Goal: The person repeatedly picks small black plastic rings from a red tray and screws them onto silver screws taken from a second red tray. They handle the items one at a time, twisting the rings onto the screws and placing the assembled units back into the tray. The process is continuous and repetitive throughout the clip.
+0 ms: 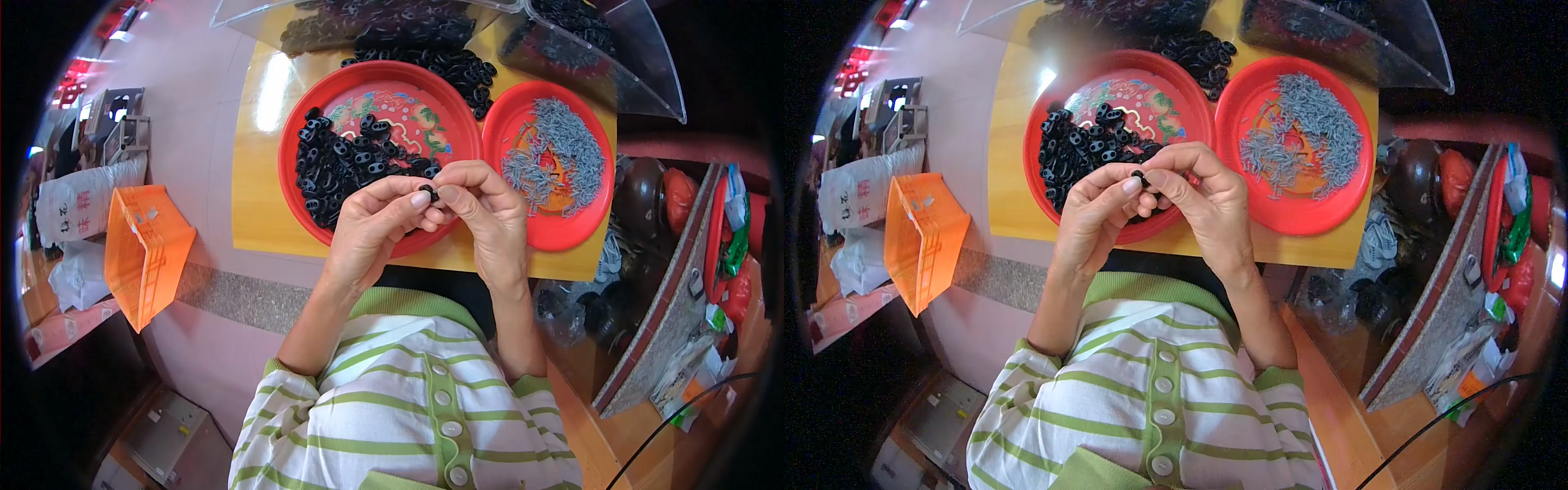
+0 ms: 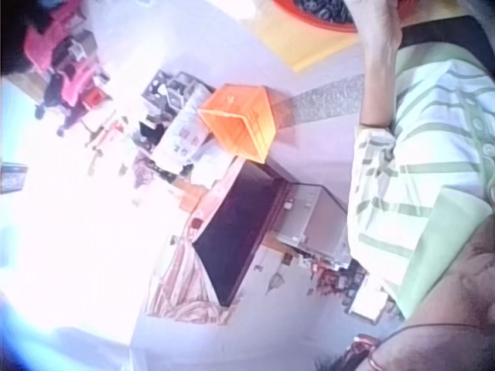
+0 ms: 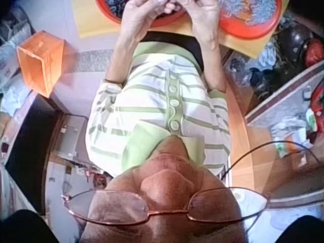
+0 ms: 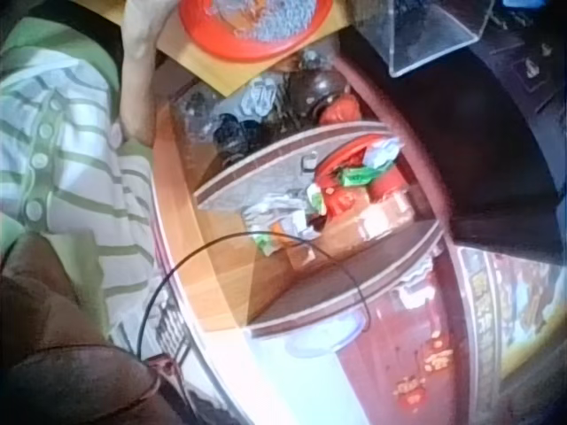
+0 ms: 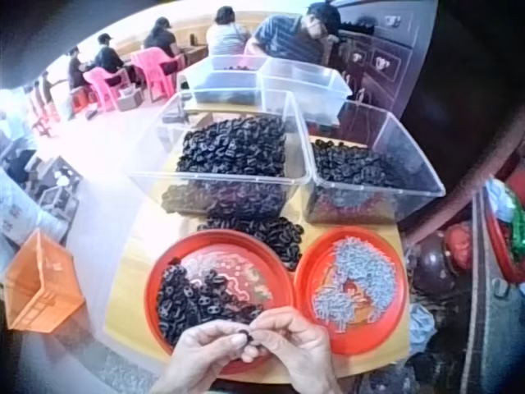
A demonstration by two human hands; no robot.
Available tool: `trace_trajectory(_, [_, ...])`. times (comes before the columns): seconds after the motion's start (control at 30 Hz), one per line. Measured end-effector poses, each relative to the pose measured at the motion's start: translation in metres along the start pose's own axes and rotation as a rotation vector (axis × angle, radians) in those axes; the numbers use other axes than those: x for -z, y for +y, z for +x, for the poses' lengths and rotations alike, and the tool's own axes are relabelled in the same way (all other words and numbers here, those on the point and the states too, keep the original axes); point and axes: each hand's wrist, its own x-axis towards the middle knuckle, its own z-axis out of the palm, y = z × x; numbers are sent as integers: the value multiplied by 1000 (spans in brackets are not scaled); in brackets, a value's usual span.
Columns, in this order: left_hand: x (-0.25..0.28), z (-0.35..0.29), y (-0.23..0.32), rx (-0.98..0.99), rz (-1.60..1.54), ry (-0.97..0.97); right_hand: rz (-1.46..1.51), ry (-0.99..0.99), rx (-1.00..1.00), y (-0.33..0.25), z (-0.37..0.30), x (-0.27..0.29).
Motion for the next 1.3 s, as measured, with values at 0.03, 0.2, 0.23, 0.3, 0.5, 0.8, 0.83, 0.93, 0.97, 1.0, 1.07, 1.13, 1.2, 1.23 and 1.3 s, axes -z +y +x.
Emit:
trace_trajectory(0.03, [0, 0, 0, -1, -8, -4, 6, -2, 7, 1, 0, 0])
trace_trajectory(0.2, [1, 0, 1, -12, 5, 3, -54, 9, 63, 7, 1, -1])
trace_trajectory(0.23, [2, 0, 0, -14, 14, 12, -72, 15, 64, 6, -1, -2])
trace_trajectory(0.3, [2, 0, -2, -22, 53, 26, -103, 32, 86, 7, -3, -3])
trace_trajectory(0.5, [6, 0, -12, -2, 119, 27, -133, 72, 127, 21, -12, 4])
trace_trajectory(0.8, [3, 2, -9, 1, 108, 19, -224, 88, 70, 0, -15, 1])
trace_trajectory(0.83, [3, 1, -9, 5, 111, 16, -258, 75, 95, -1, -15, 1])
trace_trajectory(0.93, [3, -2, -9, 12, 132, 7, -356, 46, 153, 5, -16, 5])
trace_trajectory(0.97, [2, -4, -9, 13, 141, 4, -388, 37, 169, 7, -17, 6])
trace_trajectory(1.0, [3, -4, -10, 15, 146, 12, -371, 50, 158, 8, -18, 5])
trace_trajectory(1.07, [6, -5, -14, 18, 155, 29, -337, 77, 135, 11, -20, 2])
trace_trajectory(1.13, [9, -6, -13, 18, 173, 54, -362, 61, 110, 17, -20, 6])
trace_trajectory(1.2, [10, -8, -13, 14, 165, 79, -327, 20, 15, 15, -16, 9])
trace_trajectory(1.23, [9, -9, -12, 11, 148, 92, -280, -11, -67, 5, -12, 10])
trace_trajectory(1.3, [9, -11, -10, 15, 158, 112, -467, -34, -33, -3, -2, 14])
